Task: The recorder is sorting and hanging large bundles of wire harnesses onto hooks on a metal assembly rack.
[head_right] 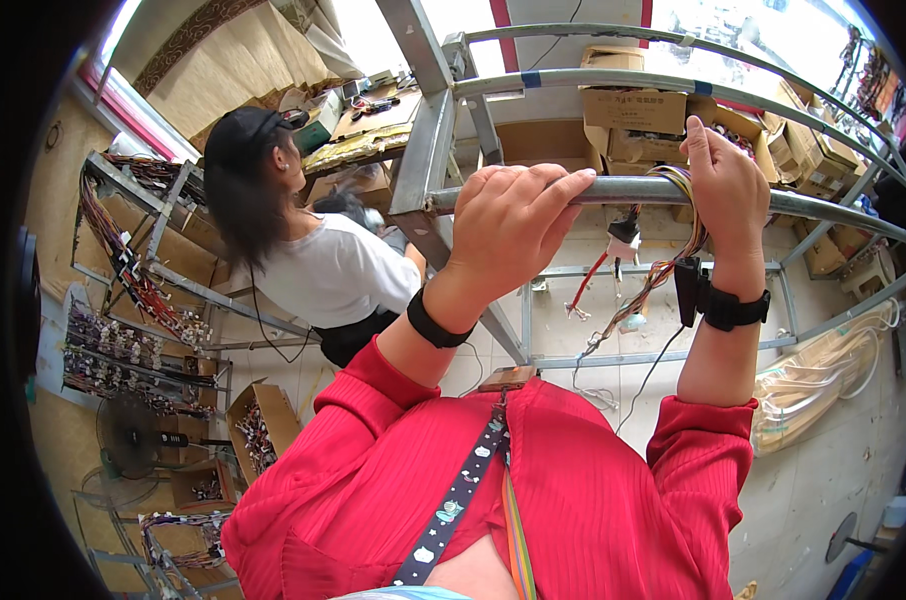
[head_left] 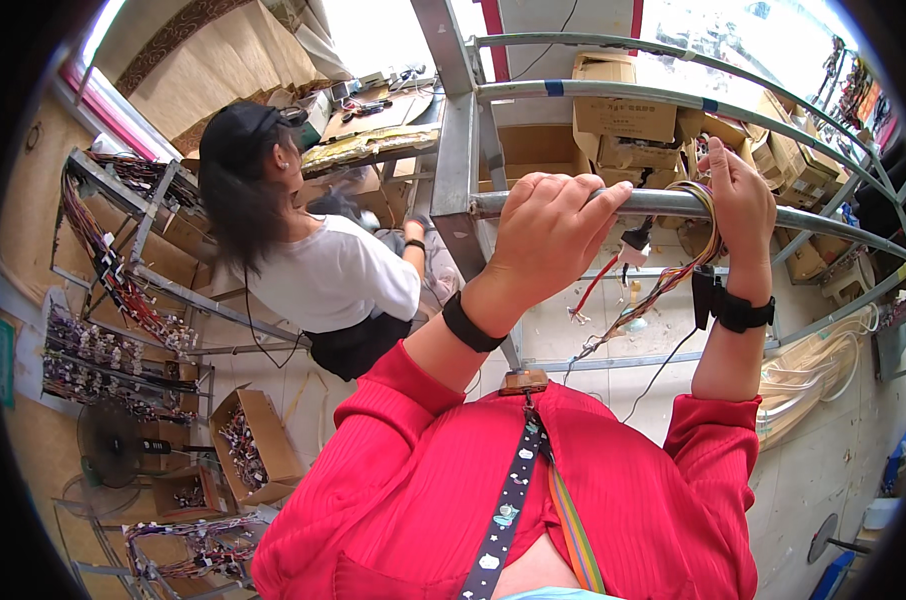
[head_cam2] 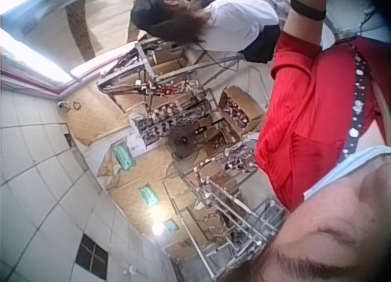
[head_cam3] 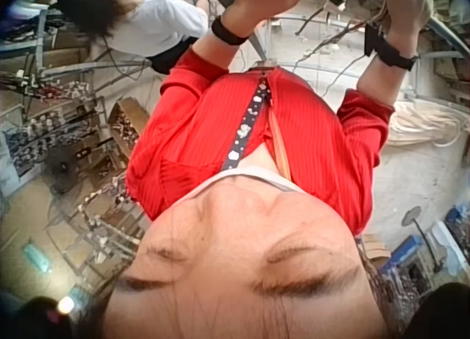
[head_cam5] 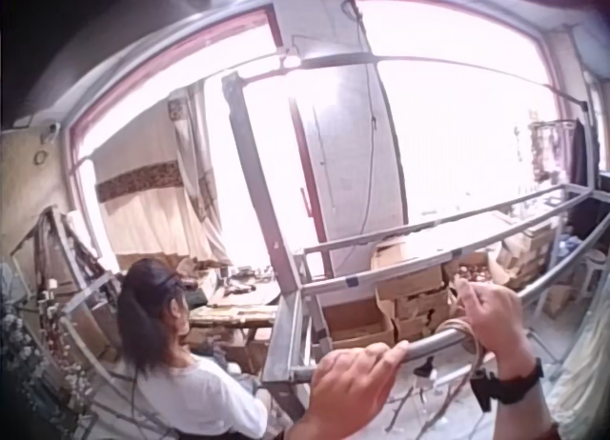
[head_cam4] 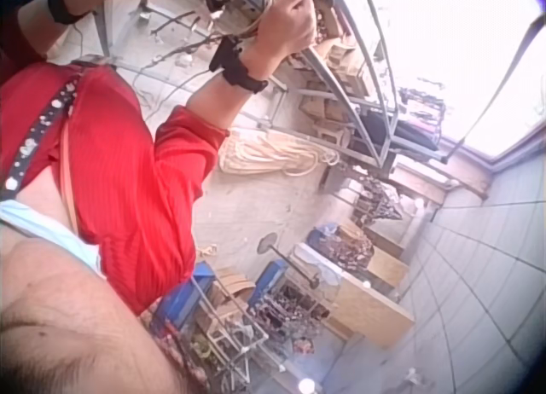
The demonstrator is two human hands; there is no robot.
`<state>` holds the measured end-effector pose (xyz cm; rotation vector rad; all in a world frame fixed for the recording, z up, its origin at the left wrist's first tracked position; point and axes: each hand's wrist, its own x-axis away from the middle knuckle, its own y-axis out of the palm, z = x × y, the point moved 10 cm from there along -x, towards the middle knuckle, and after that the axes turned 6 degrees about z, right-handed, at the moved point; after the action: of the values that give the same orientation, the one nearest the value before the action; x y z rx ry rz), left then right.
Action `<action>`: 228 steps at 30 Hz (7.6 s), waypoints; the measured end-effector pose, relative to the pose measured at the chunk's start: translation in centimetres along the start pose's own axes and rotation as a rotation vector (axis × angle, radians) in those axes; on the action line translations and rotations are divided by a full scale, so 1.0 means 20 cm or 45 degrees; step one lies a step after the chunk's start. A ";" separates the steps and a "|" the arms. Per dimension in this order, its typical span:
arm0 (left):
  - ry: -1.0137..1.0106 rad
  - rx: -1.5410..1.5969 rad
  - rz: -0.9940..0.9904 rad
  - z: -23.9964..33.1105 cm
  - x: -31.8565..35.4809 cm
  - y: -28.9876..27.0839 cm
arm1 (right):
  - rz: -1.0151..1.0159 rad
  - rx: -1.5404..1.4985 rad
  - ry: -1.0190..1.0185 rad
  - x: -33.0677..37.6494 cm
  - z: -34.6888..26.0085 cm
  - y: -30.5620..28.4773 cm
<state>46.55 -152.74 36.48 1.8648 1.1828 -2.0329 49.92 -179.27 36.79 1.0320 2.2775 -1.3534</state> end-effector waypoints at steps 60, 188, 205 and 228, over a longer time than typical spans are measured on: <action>-1.545 1.891 0.210 -0.67 0.54 -0.39 | 0.051 -0.017 -0.053 -0.01 -0.04 -0.04; 0.461 0.671 0.014 0.95 -0.64 -0.81 | -0.407 -0.158 -0.213 -0.33 0.37 -0.14; 0.766 0.500 0.073 0.95 -0.59 -0.77 | -0.359 -0.075 -0.207 -0.33 0.54 -0.10; 0.375 0.438 0.104 0.88 -0.57 -0.47 | -0.270 0.016 -0.203 -0.29 0.50 -0.18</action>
<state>29.83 -161.70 49.49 2.3967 0.8301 -2.0742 50.47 -191.33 37.29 0.6736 2.3122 -1.4750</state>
